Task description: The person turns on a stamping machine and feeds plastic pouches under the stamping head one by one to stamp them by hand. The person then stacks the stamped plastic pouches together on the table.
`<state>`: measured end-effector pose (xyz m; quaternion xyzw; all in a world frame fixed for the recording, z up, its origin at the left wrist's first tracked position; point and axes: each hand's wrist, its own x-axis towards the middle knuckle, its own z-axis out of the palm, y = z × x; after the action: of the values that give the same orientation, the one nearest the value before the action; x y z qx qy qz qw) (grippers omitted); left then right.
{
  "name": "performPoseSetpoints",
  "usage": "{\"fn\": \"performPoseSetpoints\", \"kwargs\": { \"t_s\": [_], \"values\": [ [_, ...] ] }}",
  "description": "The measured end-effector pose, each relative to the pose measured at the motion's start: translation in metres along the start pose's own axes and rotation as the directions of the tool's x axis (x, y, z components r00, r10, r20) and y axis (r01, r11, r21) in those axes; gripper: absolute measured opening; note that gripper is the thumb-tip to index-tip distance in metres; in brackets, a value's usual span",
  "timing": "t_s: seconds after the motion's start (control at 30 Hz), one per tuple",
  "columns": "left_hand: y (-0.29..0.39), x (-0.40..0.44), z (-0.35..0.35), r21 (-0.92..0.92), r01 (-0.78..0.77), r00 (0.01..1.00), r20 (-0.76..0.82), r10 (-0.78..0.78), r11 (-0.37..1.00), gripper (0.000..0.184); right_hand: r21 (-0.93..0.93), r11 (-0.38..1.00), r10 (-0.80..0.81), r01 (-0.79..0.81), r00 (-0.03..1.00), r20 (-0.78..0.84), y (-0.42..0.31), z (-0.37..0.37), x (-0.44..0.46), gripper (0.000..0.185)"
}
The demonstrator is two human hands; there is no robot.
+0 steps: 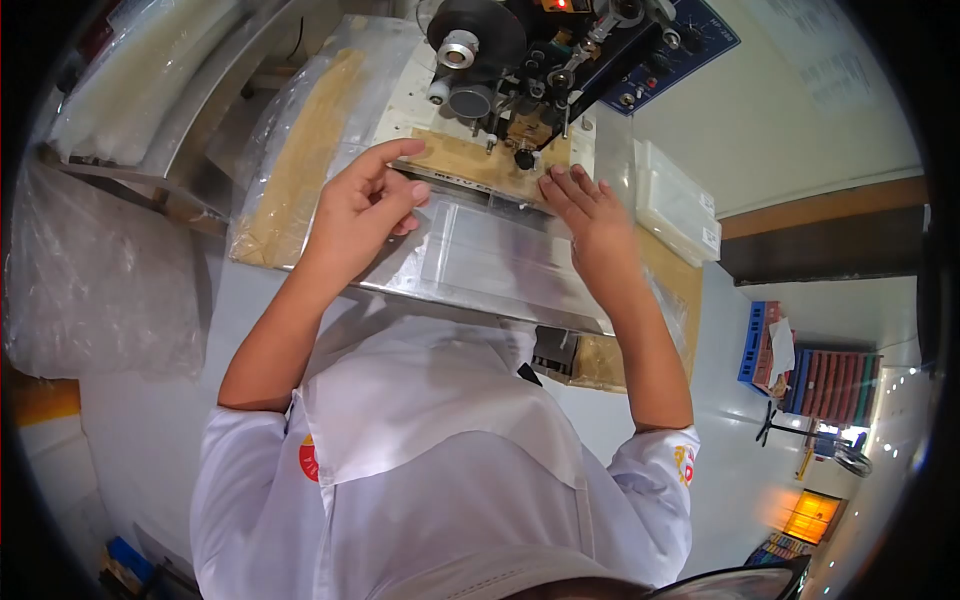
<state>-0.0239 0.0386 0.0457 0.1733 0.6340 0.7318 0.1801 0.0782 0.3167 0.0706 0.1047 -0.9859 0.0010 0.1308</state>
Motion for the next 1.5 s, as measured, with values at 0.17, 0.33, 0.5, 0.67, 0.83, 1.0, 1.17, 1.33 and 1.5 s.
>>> {"fn": "performPoseSetpoints", "kwargs": {
  "t_s": [0.17,0.33,0.5,0.67,0.83,1.0,1.17,1.33,1.5],
  "values": [
    [0.0,-0.009,-0.016,0.019,0.008,0.998,-0.058,-0.007,1.0,0.045,-0.017,1.0,-0.001,0.001,1.0,-0.022,0.01,0.003,0.013,0.05],
    [0.001,-0.013,-0.024,0.023,0.017,0.995,-0.103,-0.014,1.0,0.048,-0.03,1.0,-0.004,0.002,0.999,-0.04,0.013,0.005,0.018,0.043],
    [-0.007,-0.014,-0.028,0.034,0.011,0.993,-0.116,-0.007,0.999,0.05,-0.026,1.0,0.001,-0.002,0.998,-0.056,0.012,0.003,0.018,0.058],
    [0.001,-0.022,-0.02,0.121,0.035,0.997,-0.065,-0.027,0.992,0.046,-0.036,0.998,0.041,-0.043,0.997,-0.07,0.018,0.011,0.012,0.062],
    [0.007,-0.023,0.005,0.55,-0.222,0.967,0.232,0.108,0.805,0.041,-0.128,0.95,0.259,-0.286,0.946,-0.193,0.082,-0.022,-0.051,0.051],
    [0.003,-0.01,0.065,0.605,-0.669,0.711,0.69,0.135,0.432,0.073,-0.346,0.767,0.404,-0.541,0.825,-0.394,0.133,-0.075,-0.136,0.044],
    [-0.018,-0.003,0.107,0.682,-0.698,0.704,0.709,0.034,0.218,0.107,-0.417,0.704,0.527,-0.575,0.816,-0.236,0.174,0.043,-0.226,0.056],
    [-0.025,-0.027,0.103,0.725,-0.685,0.724,0.688,-0.049,0.073,0.097,-0.156,0.727,0.663,-0.668,0.743,-0.092,0.133,0.115,-0.271,0.055],
    [0.0,-0.041,0.086,0.689,-0.724,0.678,0.721,-0.145,0.041,0.08,0.397,0.681,0.732,-0.615,0.586,-0.347,0.073,0.057,-0.235,0.046]
  ]
}}
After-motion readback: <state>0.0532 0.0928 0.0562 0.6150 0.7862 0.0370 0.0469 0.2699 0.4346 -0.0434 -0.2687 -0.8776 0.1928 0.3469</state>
